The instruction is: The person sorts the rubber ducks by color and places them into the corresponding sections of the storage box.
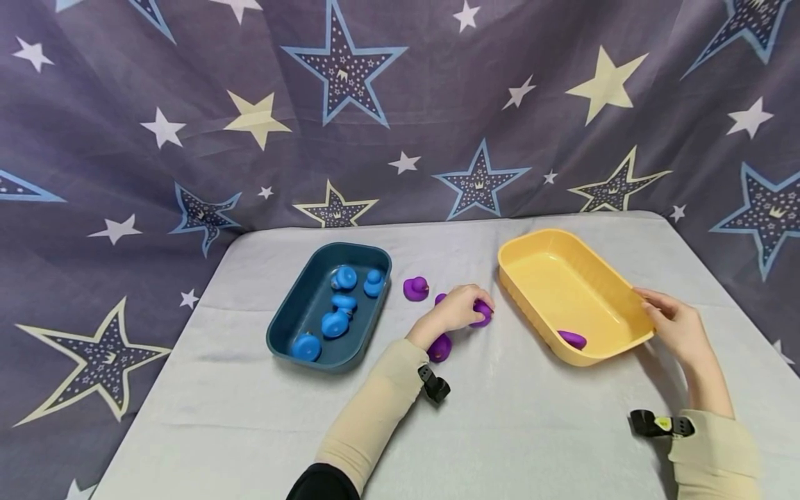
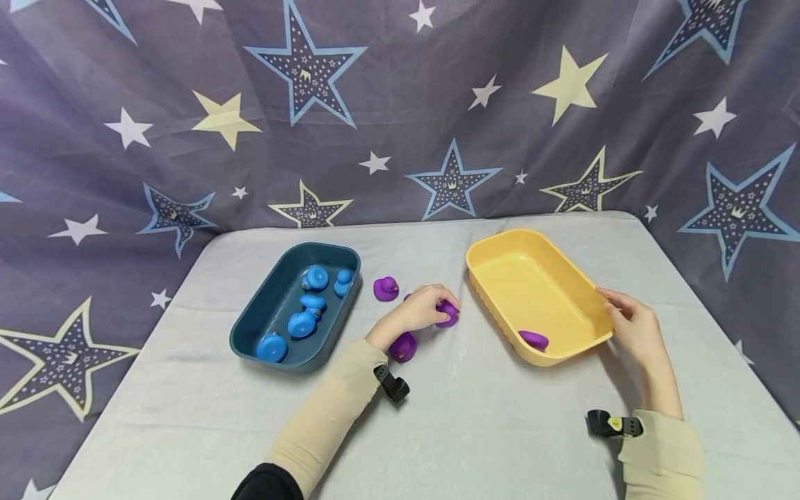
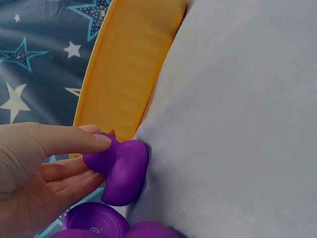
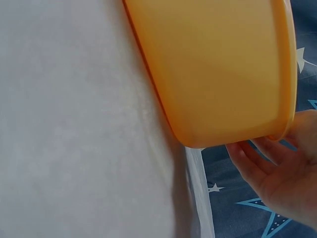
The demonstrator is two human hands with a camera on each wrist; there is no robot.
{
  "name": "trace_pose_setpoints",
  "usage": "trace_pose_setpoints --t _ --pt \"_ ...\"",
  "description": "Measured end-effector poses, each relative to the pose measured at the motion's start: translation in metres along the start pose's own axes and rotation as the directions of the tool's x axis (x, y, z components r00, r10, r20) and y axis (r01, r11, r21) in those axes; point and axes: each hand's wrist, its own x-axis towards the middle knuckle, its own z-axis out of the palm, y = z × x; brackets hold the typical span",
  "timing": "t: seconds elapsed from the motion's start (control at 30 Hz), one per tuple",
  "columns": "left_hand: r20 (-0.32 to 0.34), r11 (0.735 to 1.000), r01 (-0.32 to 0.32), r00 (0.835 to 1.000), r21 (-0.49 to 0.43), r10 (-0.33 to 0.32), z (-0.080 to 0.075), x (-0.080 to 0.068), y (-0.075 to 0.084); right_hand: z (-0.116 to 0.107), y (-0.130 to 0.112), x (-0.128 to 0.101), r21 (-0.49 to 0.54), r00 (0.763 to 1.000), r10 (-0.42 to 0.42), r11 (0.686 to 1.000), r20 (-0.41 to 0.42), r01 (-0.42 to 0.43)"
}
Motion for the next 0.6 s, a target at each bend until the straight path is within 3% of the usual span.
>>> trace_pose_setpoints --t 0.23,0.6 --pt "-0.007 1.0 -0.009 1.0 -0.021 0.009 0.0009 0.0003 -0.0002 0.0004 0.0009 -0.0001 0.002 1.0 -0.008 1.0 -0.002 0.008" --pt "-0.055 0.989 -0.022 0.998 -0.147 0.014 -0.0018 -0.002 0.0026 0.0005 0.0008 -0.0004 -0.005 1.0 0.0 1.0 -0.005 0.0"
